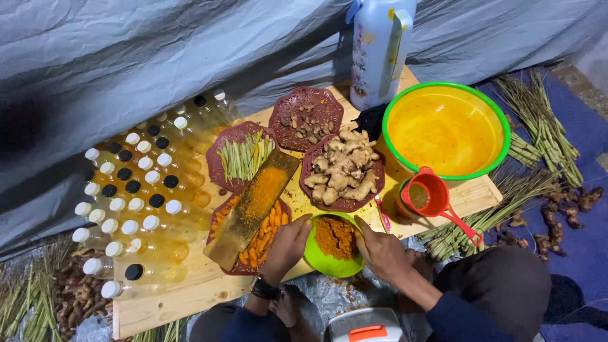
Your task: The person grates turmeric root using a metal grater over a green bowl. They hold the grater with their left hand and rub the turmeric against it with their right hand, collecting the grated pulp in the bowl.
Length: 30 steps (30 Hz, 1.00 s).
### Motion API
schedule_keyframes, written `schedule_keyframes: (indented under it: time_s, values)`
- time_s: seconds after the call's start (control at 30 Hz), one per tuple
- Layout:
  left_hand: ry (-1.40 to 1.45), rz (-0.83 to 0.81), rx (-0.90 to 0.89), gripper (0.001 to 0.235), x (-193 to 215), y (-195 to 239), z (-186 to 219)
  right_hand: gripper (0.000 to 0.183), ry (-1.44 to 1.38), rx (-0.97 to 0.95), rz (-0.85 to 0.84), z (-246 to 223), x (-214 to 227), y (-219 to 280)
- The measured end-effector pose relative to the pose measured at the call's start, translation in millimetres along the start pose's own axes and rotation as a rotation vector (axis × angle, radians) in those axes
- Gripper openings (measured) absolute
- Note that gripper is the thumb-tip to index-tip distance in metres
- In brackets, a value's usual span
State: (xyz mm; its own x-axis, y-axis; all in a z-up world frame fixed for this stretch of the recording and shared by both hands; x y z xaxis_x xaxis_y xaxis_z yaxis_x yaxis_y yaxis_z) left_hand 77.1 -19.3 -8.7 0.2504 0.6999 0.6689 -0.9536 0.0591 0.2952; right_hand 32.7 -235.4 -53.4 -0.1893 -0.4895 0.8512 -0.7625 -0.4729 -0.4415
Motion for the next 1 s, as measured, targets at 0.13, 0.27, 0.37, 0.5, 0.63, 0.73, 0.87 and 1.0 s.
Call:
schedule_keyframes:
  time_s: [0.13,0.27,0.37,0.5,0.63,0.73,0.87,1.0]
  values:
    - [-0.065,-0.009,-0.016,0.042,0,5,2,0.041,0.004,-0.027,0.016,3,-4,0]
    - [-0.013,-0.041,-0.059,0.043,-8,7,0,0.042,0.085,0.052,0.1,3,-3,0]
    - [-0.066,0.001,-0.237,0.041,-14,16,5,0.044,0.07,0.071,0.131,-5,9,1]
    - [-0.277,-0.009,-0.37,0.04,-14,23,14,0.04,0.107,0.105,0.095,-8,11,-7]
    - [-0.038,0.091,-0.278,0.043,-10,21,-3,0.043,0.017,0.065,0.11,3,-2,1]
    - [-0.063,-0.13,0.06,0.05,-16,7,-8,0.046,0.034,0.077,0.151,1,2,1]
    - [-0.001,-0.122,0.171,0.056,-12,13,-8,0.038,-0.188,-0.121,-0.021,26,-33,8]
    - [0.083,-0.076,0.189,0.063,0,16,0,0.029,-0.478,-0.403,-0.091,39,-36,9]
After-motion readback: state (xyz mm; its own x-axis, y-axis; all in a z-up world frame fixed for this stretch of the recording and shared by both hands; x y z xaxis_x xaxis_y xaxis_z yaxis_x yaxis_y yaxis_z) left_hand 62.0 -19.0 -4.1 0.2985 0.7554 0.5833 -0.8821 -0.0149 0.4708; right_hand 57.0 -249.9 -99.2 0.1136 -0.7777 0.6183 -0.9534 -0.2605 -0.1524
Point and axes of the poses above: each hand's wrist, its own y-axis away from the middle knuckle, its own x-axis out of the back of the hand, z = x × y, the point moved 8 cm from there along -y, towards the middle knuckle, and after that the axes turned 15 degrees about x, right-handed, at the moved point
